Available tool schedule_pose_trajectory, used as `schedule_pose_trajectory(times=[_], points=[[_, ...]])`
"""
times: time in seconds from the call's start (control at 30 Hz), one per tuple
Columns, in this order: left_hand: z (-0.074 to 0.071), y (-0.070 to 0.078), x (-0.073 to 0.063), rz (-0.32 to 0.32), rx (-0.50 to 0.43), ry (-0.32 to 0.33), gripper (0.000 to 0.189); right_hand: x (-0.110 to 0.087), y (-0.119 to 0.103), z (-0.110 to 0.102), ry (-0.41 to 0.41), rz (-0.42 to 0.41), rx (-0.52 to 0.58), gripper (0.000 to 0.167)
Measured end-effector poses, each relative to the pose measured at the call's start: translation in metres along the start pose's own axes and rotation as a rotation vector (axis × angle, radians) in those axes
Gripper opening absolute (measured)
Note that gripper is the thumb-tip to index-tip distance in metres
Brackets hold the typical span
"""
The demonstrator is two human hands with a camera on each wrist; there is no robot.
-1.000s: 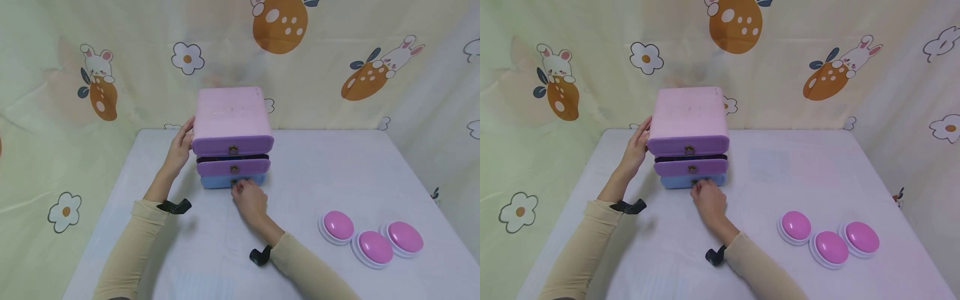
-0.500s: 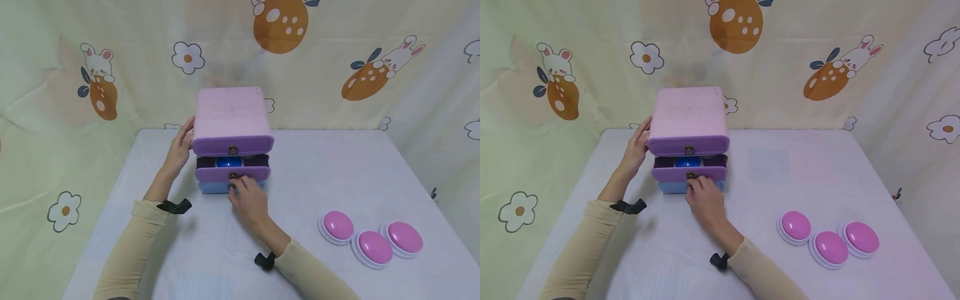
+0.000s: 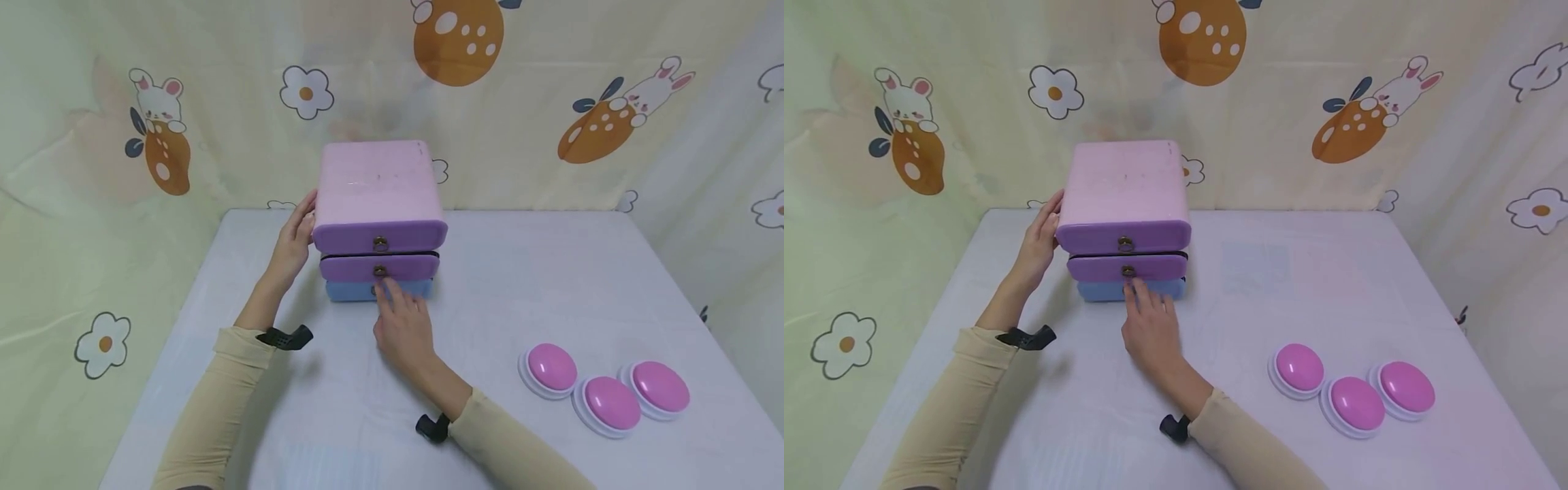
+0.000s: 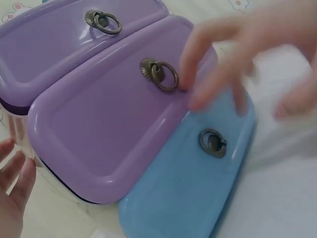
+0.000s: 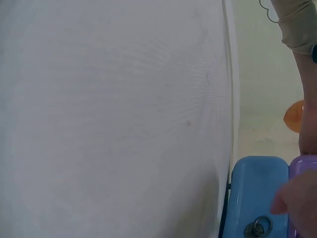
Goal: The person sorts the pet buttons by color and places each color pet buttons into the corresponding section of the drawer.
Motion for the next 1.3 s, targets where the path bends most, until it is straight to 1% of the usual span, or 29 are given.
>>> schedule_pose_trajectory(times=[0.07, 0.13, 0.2, 0.27, 0.3, 0.37, 0.43, 0.5, 0.6, 0.63, 0.7, 0.73, 0.8, 0.87, 0.93, 1.0, 1.13, 1.23, 1.3], points=[[0.000, 0.000, -0.001, -0.001, -0.004, -0.003, 0.051, -0.002, 0.002, 0.006, -0.077, 0.024, -0.009, 0.056], [0.001, -0.001, -0.002, 0.000, -0.008, -0.008, 0.051, -0.005, 0.005, 0.012, -0.156, 0.069, 0.022, 0.058], [0.001, 0.000, -0.002, 0.000, -0.011, -0.011, 0.051, -0.006, 0.008, 0.017, -0.199, 0.129, 0.079, 0.058], [0.001, 0.000, -0.003, 0.004, -0.006, -0.013, 0.051, -0.007, 0.012, 0.021, -0.229, 0.218, 0.178, 0.059], [0.001, 0.000, -0.003, 0.007, -0.006, -0.012, 0.051, -0.007, 0.014, 0.024, -0.246, 0.280, 0.258, 0.062], [0.001, 0.000, -0.002, 0.012, -0.006, -0.010, 0.051, -0.006, 0.017, 0.028, -0.267, 0.425, 0.450, 0.068], [0.000, 0.000, -0.001, 0.013, -0.002, -0.010, 0.051, -0.005, 0.019, 0.033, -0.306, 0.610, 0.712, 0.073], [-0.001, 0.000, 0.000, 0.012, -0.004, -0.013, 0.051, -0.002, 0.020, 0.036, -0.338, 0.800, 0.977, 0.073], [-0.001, -0.001, 0.000, 0.006, -0.001, -0.019, 0.051, 0.006, 0.016, 0.039, -0.459, 1.045, 1.349, 0.058], [-0.001, -0.001, -0.001, 0.004, 0.001, -0.021, 0.051, 0.009, 0.015, 0.040, -0.498, 1.112, 1.440, 0.054], [-0.002, -0.002, -0.001, 0.000, 0.002, -0.021, 0.051, 0.015, 0.013, 0.043, -0.575, 1.209, 1.567, 0.050], [-0.002, -0.002, -0.002, -0.001, 0.003, -0.019, 0.051, 0.017, 0.013, 0.044, -0.594, 1.247, 1.605, 0.047], [-0.002, -0.003, -0.002, -0.003, 0.001, -0.016, 0.051, 0.020, 0.013, 0.048, -0.580, 1.302, 1.621, 0.046], [-0.002, -0.003, -0.002, -0.005, -0.003, -0.016, 0.051, 0.021, 0.012, 0.050, -0.546, 1.333, 1.607, 0.043], [-0.001, -0.003, -0.001, -0.004, -0.012, -0.018, 0.051, 0.022, 0.010, 0.051, -0.490, 1.361, 1.606, 0.040], [-0.001, -0.002, 0.000, -0.004, -0.016, -0.020, 0.052, 0.024, 0.008, 0.050, -0.451, 1.363, 1.621, 0.038], [-0.002, -0.002, 0.000, -0.005, -0.011, -0.007, 0.051, 0.027, 0.004, 0.048, -0.418, 1.349, 1.688, 0.036], [-0.003, -0.002, 0.000, -0.014, -0.008, -0.007, 0.051, 0.027, 0.002, 0.047, -0.435, 1.366, 1.678, 0.033], [-0.005, -0.001, 0.000, -0.014, -0.009, -0.011, 0.051, 0.026, 0.000, 0.045, -0.456, 1.368, 1.670, 0.029]])
Point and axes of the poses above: each hand's wrist, its own x-axis towards the middle knuckle, its own z-axis out of the palm, y = z × x, the point moved 4 cm from there along x, towards the middle knuckle, and after that the axes turned 9 degrees about z, right-handed, at the moved point
